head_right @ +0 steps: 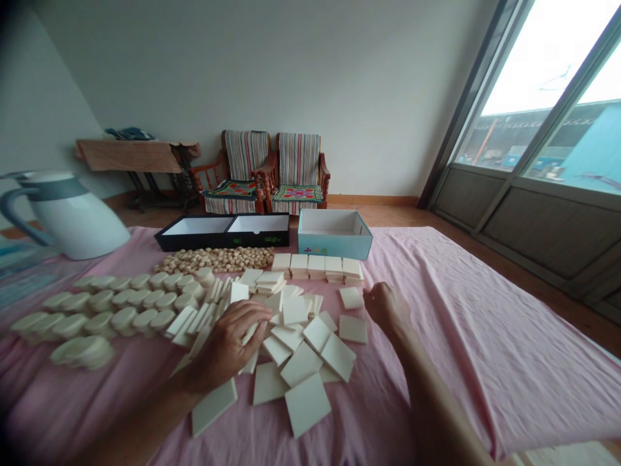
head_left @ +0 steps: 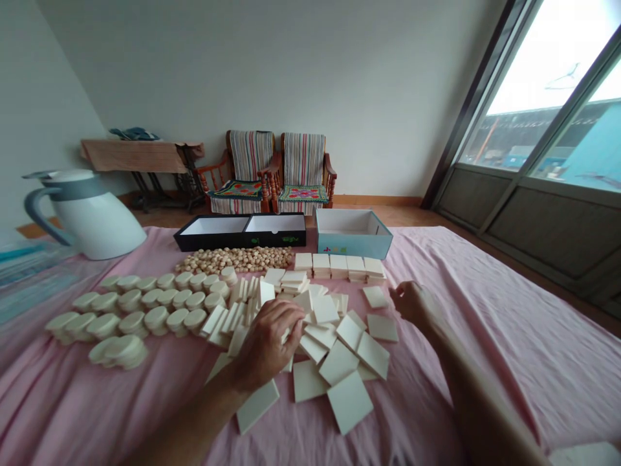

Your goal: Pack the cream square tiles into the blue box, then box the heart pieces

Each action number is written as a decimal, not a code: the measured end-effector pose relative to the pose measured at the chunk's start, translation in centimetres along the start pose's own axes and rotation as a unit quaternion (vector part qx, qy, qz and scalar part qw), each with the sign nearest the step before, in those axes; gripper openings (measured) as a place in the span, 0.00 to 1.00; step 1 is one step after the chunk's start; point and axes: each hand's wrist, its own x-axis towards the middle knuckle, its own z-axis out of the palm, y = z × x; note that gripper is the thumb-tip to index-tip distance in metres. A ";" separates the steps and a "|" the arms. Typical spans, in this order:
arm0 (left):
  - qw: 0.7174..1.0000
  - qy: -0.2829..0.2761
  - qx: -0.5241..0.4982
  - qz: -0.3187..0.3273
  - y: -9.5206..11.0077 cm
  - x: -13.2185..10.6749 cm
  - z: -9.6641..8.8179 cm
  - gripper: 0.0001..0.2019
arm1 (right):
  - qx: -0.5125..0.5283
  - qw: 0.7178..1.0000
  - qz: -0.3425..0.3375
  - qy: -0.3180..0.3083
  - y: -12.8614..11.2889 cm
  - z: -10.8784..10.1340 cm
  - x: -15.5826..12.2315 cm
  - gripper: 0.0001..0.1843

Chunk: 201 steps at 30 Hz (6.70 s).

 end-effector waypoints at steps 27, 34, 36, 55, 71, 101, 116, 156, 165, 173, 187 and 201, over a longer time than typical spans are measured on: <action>1.000 -0.004 0.019 0.002 0.2 0.2 -0.9 0.07 | 0.058 0.936 -0.258 -0.235 -2.1 -4.0 -3.4 0.19; 1.000 -0.008 0.014 -0.007 0.0 0.1 -1.0 0.06 | 0.019 0.979 -0.167 -0.118 -2.0 -2.6 -2.4 0.14; 1.000 -0.007 0.012 -0.009 -0.1 0.0 -0.9 0.06 | 0.000 0.995 -0.089 -0.047 -1.9 -1.8 -1.5 0.15; 1.000 -0.017 0.013 -0.020 0.2 0.2 -1.0 0.07 | 0.119 0.896 -0.400 -0.150 -11.4 -0.7 -3.0 0.33; 1.000 -0.010 0.015 -0.012 0.0 0.1 -0.7 0.06 | 0.013 0.971 -0.233 -0.059 -1.9 -3.3 0.9 0.27; 0.997 -0.060 0.000 -0.047 -0.4 0.0 -0.6 0.09 | 0.146 0.909 -0.380 -0.086 -15.7 2.0 -2.7 0.23; 1.000 -0.014 0.018 -0.015 -0.4 -0.1 -0.7 0.07 | 0.249 0.943 -0.216 -0.049 -1.6 -3.3 1.2 0.18; 1.000 -0.014 0.025 -0.007 -0.4 -0.1 -0.7 0.06 | -0.166 0.985 0.033 0.003 -5.7 0.2 -0.7 0.44; 0.999 -0.033 0.016 -0.019 -0.5 -0.2 -0.7 0.06 | 0.100 0.944 -0.310 -0.048 -9.5 -0.9 -2.7 0.17; 0.999 -0.024 0.013 -0.021 -0.6 -0.2 -0.7 0.07 | 0.116 0.931 -0.338 -0.071 -11.7 0.5 -4.6 0.21; 0.999 -0.032 0.024 -0.018 -0.5 -0.1 -0.6 0.07 | -0.156 0.985 0.000 0.080 -5.4 -1.4 -0.9 0.24; 1.000 -0.014 0.014 -0.014 -0.5 -0.1 -0.7 0.08 | 0.041 0.947 -0.312 -0.062 -11.3 1.0 -3.7 0.24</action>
